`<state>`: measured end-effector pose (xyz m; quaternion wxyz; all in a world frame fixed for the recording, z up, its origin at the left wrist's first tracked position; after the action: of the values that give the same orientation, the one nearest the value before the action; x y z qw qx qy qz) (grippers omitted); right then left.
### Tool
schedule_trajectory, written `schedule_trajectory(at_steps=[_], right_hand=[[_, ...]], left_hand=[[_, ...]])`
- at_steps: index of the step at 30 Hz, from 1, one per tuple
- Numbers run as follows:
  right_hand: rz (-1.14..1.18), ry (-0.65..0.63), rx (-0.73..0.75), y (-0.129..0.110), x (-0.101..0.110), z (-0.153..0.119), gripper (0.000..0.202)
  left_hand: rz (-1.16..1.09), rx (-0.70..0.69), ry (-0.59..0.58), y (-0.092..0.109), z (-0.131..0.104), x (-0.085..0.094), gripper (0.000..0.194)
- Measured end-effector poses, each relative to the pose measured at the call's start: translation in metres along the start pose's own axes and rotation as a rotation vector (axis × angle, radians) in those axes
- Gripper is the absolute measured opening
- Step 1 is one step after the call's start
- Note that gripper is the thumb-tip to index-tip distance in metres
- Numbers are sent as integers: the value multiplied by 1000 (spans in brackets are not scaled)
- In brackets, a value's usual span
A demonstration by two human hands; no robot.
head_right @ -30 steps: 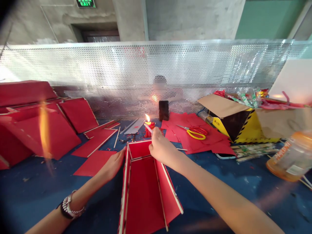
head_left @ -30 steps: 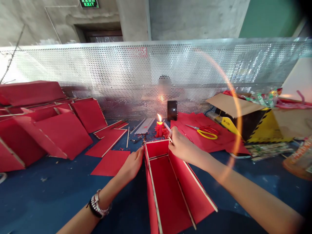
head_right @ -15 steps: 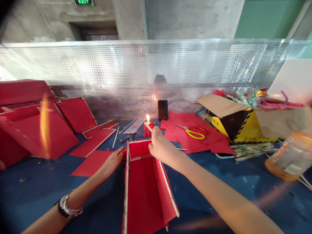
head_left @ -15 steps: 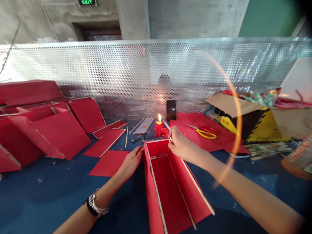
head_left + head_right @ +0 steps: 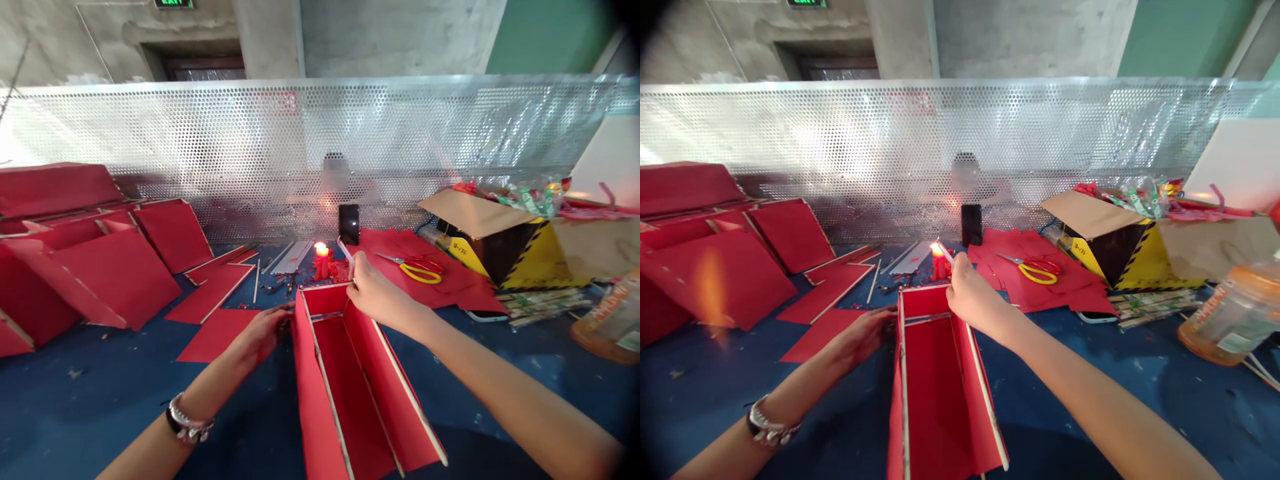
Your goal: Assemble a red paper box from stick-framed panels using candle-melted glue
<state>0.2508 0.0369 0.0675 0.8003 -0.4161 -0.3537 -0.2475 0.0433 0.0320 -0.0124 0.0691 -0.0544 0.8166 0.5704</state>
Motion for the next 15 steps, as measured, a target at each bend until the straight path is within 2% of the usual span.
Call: schedule_trajectory(at_steps=[4, 9, 12, 15], right_hand=[[19, 8, -16, 0, 6, 0, 20], [38, 31, -30, -2, 10, 1, 22], [59, 44, -18, -1, 10, 1, 22], [96, 73, -30, -2, 11, 0, 21]], left_hand=[[-29, 74, -71, -4, -8, -1, 22], [-79, 46, -36, -13, -20, -8, 23], [-145, 60, -61, -15, -26, -16, 27], [-228, 82, -101, -14, -29, -18, 20]])
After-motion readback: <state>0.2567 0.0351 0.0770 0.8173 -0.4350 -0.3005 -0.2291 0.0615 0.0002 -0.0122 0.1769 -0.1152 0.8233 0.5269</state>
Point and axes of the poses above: each hand's wrist, its own z-axis towards the middle knuckle, its own x-axis out of the back of the hand, y = z × x, the point moved 3 cm from there along z, towards the middle knuckle, and after that the axes turned 4 degrees about z, right-handed, at the moved point
